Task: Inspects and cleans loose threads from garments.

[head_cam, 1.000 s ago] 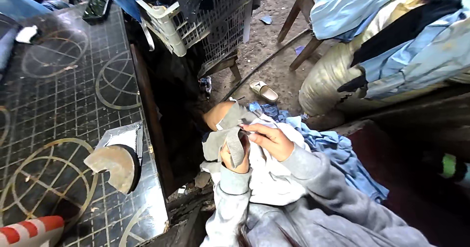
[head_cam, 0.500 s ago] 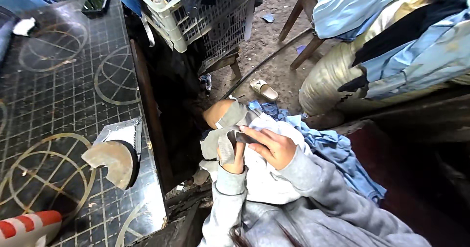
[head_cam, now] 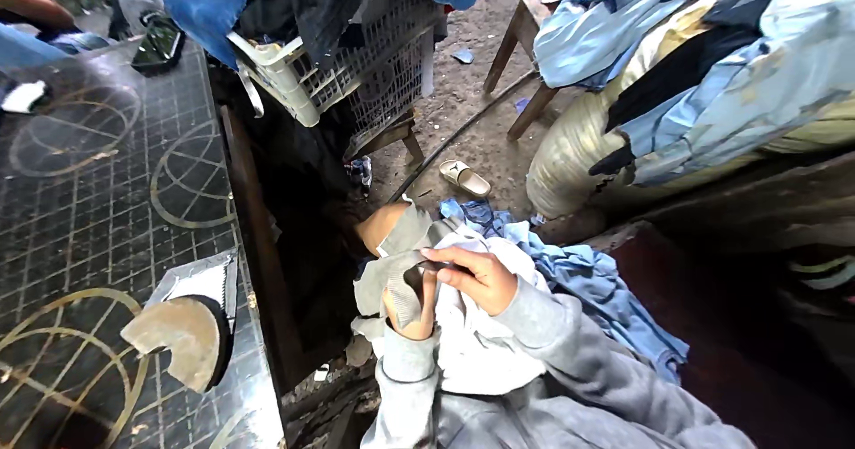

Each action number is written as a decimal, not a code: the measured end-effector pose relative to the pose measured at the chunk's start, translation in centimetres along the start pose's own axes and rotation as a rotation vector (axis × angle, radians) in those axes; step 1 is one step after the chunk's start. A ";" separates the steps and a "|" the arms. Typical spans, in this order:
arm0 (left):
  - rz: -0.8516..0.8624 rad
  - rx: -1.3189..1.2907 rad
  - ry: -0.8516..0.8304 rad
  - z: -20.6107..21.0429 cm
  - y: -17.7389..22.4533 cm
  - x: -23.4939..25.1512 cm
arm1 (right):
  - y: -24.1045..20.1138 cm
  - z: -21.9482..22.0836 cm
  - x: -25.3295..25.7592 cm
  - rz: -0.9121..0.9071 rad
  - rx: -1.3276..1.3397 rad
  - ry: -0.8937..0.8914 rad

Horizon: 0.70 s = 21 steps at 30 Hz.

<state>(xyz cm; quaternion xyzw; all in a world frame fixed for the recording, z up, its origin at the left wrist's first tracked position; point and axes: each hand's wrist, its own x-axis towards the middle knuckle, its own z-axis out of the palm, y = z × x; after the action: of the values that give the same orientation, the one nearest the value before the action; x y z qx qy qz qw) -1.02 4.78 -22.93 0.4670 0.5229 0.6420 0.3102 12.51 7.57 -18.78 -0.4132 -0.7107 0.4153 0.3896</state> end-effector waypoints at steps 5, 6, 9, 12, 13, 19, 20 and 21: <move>-0.189 -0.222 -0.011 -0.5 0.2 0.1 | -0.9 0.2 -0.9 -0.009 -0.343 0.040; -0.236 -0.277 0.007 -0.4 0.3 0.1 | -1.0 0.3 -1.1 0.000 -0.404 0.055; -0.254 -0.323 0.037 0.2 0.2 -0.3 | -0.8 0.2 -1.7 -0.007 -0.507 0.093; -0.173 -0.253 0.060 0.6 -0.5 -1.0 | -0.7 0.3 -1.9 -0.018 -0.530 0.121; -0.138 -0.229 0.068 0.8 -0.7 -1.1 | -0.6 0.3 -2.0 -0.010 -0.518 0.122; 0.081 -0.070 0.009 1.3 -0.7 -0.8 | -0.3 0.5 -1.4 0.084 -0.349 0.110; 0.070 -0.049 0.010 1.2 -0.5 -0.7 | -0.2 0.3 -1.2 0.079 -0.294 0.092; 0.055 -0.029 0.011 1.2 -0.2 -0.6 | 0.0 0.0 -1.1 0.065 -0.232 0.071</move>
<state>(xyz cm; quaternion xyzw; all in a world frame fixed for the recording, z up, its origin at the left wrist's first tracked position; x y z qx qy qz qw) 0.26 4.78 -23.21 0.4733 0.5023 0.6603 0.2963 12.90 6.56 -19.06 -0.4927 -0.7258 0.3279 0.3506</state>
